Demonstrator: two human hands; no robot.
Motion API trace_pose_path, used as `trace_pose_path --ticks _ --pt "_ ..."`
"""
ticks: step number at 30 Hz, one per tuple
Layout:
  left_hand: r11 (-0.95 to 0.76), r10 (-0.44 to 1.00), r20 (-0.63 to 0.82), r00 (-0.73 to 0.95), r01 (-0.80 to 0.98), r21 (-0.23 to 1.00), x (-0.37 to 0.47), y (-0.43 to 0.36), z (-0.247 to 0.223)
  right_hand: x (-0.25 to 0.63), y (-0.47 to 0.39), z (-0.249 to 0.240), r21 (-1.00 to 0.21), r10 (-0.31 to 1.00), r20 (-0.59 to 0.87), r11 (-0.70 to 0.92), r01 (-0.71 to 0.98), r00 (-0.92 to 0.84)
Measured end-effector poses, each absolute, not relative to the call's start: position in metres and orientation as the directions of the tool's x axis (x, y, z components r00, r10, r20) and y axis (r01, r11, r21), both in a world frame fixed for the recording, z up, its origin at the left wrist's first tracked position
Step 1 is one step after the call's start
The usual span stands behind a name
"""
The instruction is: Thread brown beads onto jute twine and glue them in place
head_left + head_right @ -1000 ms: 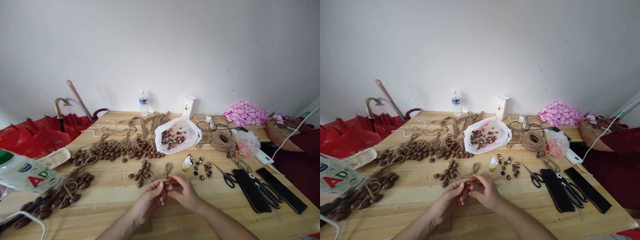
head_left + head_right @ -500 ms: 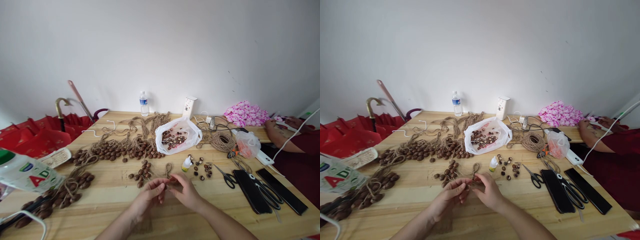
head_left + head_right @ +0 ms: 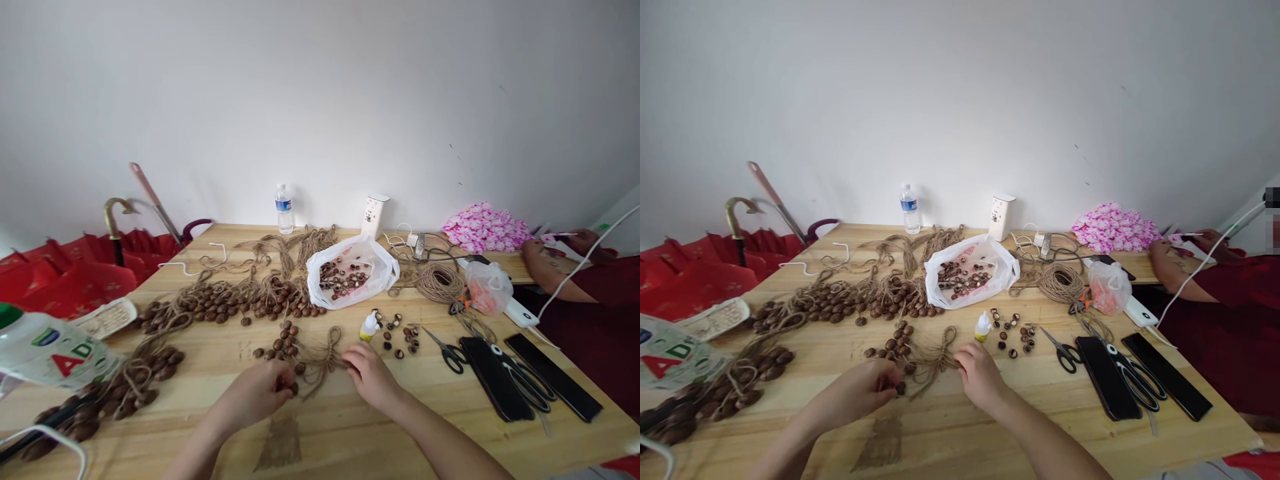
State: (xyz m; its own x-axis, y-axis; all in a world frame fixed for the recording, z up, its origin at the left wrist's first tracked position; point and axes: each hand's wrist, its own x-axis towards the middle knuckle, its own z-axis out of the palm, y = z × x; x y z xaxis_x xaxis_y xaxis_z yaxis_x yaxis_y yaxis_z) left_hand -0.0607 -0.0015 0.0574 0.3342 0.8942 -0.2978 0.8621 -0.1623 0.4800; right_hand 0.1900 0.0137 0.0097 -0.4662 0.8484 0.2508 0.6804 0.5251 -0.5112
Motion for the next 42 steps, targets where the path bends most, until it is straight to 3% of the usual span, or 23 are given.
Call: trace_pose_path --ticks 8,11,13,16,20,23,25,27,32,37,42 --pt "-0.171 0.92 -0.265 0.289 0.905 0.39 -0.062 -0.004 0.057 0.19 0.013 0.011 -0.505 0.836 0.253 0.544 0.67 -0.487" --pt "-0.233 0.956 -0.061 0.288 0.869 0.437 -0.053 -0.003 0.057 0.191 0.013 0.011 -0.504 0.834 0.257 0.547 0.668 -0.489" --pt "-0.432 0.899 0.149 0.411 0.784 0.446 -0.041 -0.006 0.052 0.19 0.012 0.013 -0.492 0.832 0.265 0.551 0.674 -0.487" --pt "-0.703 0.711 0.315 0.629 0.655 0.278 -0.02 -0.014 0.035 0.189 0.009 0.02 -0.436 0.795 0.354 0.606 0.666 -0.492" --pt "-0.67 0.67 0.405 0.622 0.742 -0.031 -0.005 -0.016 0.002 0.202 0.008 0.037 -0.309 0.704 0.603 0.64 0.703 -0.376" --pt "-0.534 0.748 0.452 0.487 0.845 -0.027 -0.01 -0.006 -0.01 0.233 0.019 0.049 -0.351 0.67 0.74 0.455 0.818 -0.056" --pt "-0.456 0.79 0.448 0.417 0.889 -0.023 -0.018 0.002 -0.009 0.258 0.033 0.054 -0.403 0.733 0.671 0.236 0.885 0.11" --pt "-0.388 0.823 0.436 0.364 0.921 -0.036 -0.026 0.01 -0.004 0.28 0.046 0.057 -0.394 0.838 0.535 0.136 0.909 0.107" --pt "-0.325 0.829 0.471 0.301 0.945 -0.032 -0.038 0.019 0.002 0.301 0.052 0.06 -0.381 0.945 0.316 0.207 0.901 -0.083" --pt "-0.408 0.793 0.504 0.342 0.913 0.021 -0.034 0.017 0.002 0.287 0.034 0.064 -0.27 0.973 -0.1 0.175 0.947 -0.208" --pt "-0.621 0.68 0.58 0.448 0.773 0.131 -0.02 -0.001 0.013 0.276 0.034 0.06 -0.199 0.974 -0.12 0.168 0.966 -0.194"
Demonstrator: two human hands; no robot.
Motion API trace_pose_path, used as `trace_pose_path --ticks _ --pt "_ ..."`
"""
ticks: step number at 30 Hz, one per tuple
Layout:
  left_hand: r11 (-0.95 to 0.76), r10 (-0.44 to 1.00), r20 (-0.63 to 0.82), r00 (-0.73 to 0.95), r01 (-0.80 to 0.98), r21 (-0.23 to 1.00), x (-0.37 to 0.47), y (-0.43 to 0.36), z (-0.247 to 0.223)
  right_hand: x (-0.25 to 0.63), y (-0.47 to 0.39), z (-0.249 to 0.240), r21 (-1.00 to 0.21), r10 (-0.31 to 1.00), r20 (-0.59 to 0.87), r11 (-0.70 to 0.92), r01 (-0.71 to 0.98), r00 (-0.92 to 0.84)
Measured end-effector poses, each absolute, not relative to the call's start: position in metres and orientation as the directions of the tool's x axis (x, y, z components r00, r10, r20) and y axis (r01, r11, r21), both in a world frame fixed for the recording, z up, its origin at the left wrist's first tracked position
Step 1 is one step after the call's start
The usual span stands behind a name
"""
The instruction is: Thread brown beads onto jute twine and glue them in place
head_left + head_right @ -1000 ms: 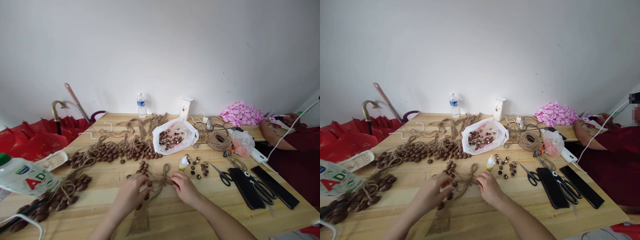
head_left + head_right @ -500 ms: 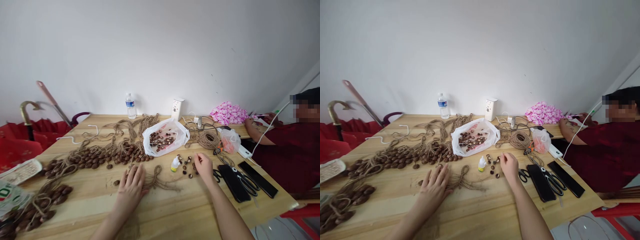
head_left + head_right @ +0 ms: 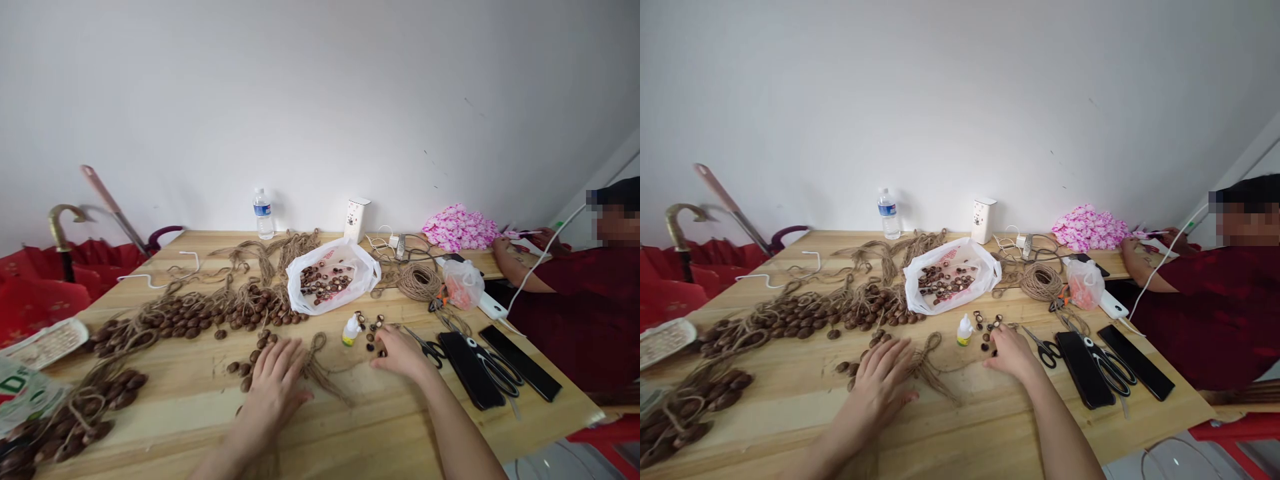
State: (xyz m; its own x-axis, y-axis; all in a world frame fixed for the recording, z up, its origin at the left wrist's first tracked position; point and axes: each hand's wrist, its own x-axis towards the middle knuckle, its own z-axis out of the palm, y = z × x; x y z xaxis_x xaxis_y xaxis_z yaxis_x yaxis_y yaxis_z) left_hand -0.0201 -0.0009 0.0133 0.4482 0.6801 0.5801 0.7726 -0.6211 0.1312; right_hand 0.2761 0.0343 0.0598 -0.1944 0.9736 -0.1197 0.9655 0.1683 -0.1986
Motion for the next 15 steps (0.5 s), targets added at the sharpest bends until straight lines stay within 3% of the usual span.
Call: trace_pose_path --ticks 6,11,15 --pt "-0.716 0.692 0.574 0.438 0.522 0.464 -0.011 -0.024 0.021 0.281 0.037 0.053 -0.209 0.972 -0.109 0.185 0.96 -0.211" --pt "-0.567 0.823 0.46 0.333 0.498 0.656 -0.012 -0.026 0.016 0.285 0.037 0.05 -0.217 0.97 -0.123 0.178 0.96 -0.208" --pt "-0.508 0.858 0.371 0.356 0.474 0.719 -0.008 -0.028 0.019 0.283 0.036 0.054 -0.267 0.969 -0.103 0.192 0.944 -0.226"
